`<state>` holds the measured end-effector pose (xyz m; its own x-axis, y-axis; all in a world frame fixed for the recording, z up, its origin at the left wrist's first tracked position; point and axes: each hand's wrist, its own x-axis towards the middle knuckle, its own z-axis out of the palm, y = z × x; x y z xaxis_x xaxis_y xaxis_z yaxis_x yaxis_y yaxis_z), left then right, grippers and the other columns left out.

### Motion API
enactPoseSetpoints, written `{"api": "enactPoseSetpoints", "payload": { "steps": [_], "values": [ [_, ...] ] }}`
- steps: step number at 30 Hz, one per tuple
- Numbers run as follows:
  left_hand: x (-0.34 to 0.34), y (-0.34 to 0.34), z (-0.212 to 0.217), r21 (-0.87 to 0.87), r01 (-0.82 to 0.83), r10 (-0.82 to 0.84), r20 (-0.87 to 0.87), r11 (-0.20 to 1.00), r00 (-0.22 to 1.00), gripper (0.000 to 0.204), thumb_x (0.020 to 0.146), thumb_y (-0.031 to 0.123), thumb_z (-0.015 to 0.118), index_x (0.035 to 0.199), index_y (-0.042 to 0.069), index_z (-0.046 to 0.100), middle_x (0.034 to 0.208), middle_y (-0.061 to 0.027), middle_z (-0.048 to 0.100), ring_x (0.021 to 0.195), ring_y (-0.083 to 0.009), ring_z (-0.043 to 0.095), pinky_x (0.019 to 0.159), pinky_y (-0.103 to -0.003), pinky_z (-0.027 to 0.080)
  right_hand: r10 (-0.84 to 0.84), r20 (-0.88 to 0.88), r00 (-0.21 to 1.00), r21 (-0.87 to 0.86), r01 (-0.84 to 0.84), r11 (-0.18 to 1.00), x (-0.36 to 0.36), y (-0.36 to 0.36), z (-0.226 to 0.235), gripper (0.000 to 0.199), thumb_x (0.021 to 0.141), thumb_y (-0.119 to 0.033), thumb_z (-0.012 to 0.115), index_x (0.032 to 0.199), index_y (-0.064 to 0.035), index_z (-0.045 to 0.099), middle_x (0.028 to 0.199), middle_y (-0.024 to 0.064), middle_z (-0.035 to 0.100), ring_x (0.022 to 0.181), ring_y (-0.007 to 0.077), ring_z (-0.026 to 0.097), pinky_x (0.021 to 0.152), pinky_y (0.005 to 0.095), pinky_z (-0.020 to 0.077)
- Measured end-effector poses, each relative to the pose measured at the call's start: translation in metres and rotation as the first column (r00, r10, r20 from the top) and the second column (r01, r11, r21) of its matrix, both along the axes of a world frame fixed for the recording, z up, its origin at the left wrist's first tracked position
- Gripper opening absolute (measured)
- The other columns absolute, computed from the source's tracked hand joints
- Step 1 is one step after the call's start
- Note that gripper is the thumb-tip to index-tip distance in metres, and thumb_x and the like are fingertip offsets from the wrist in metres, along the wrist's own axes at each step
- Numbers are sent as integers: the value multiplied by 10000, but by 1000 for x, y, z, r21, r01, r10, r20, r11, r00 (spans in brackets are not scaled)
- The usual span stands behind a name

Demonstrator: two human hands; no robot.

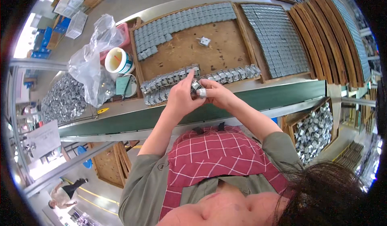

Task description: Assembling small metal electronic components and placing them into grid-style organization trays on a production line.

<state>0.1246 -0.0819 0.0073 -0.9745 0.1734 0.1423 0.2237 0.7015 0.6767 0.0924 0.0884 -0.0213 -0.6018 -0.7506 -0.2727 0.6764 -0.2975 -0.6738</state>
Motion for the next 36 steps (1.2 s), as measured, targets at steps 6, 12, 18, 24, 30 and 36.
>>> {"api": "enactPoseSetpoints", "payload": {
  "steps": [6,12,18,24,30,36],
  "values": [
    [10,-22,-12,-75,-30,21,-121,997,992,819,663,273,754,1328,-83,433,989,-230,644,850,-369,649,733,-411,529,102,0,995,95,-102,990,-8,-27,-19,201,855,-266,644,923,-103,546,778,-13,524,646,77,484,539,227,365],
    [6,-53,-12,142,-303,308,-20,942,951,662,699,267,754,1248,-41,549,995,-209,649,900,-333,639,806,-369,501,462,-513,723,576,-109,810,-81,-71,13,543,866,-543,591,863,-3,636,807,100,667,682,203,640,597,322,498],
    [34,-56,0,387,-374,360,111,843,926,472,728,323,758,1121,77,671,958,-169,597,882,-285,585,784,-364,481,447,-884,138,440,570,694,-177,-122,-26,536,805,-371,662,1193,-14,564,1151,234,606,1107,376,566,941,462,445],
    [70,-63,-8,290,-306,302,60,907,951,491,714,366,779,1082,57,676,928,-124,553,860,-255,552,750,-326,482,590,-787,181,529,691,494,-139,-127,-32,420,820,-186,659,1197,-75,511,1123,240,579,1053,435,542,861,476,477],
    [81,-56,-5,463,-309,320,56,831,946,489,713,377,783,1063,54,673,898,-107,512,828,-232,531,726,-335,464,587,-802,107,495,668,556,-142,-121,-26,344,837,-108,622,1161,-49,520,1068,228,576,1010,427,546,839,475,465],
    [89,-48,-14,450,-328,326,84,831,942,474,715,377,771,1046,56,663,891,-118,517,850,-263,531,726,-362,449,445,-890,100,415,580,701,-148,-99,-43,407,828,-66,619,1220,-20,518,1129,210,583,1044,378,561,886,434,455]
  ]
}}
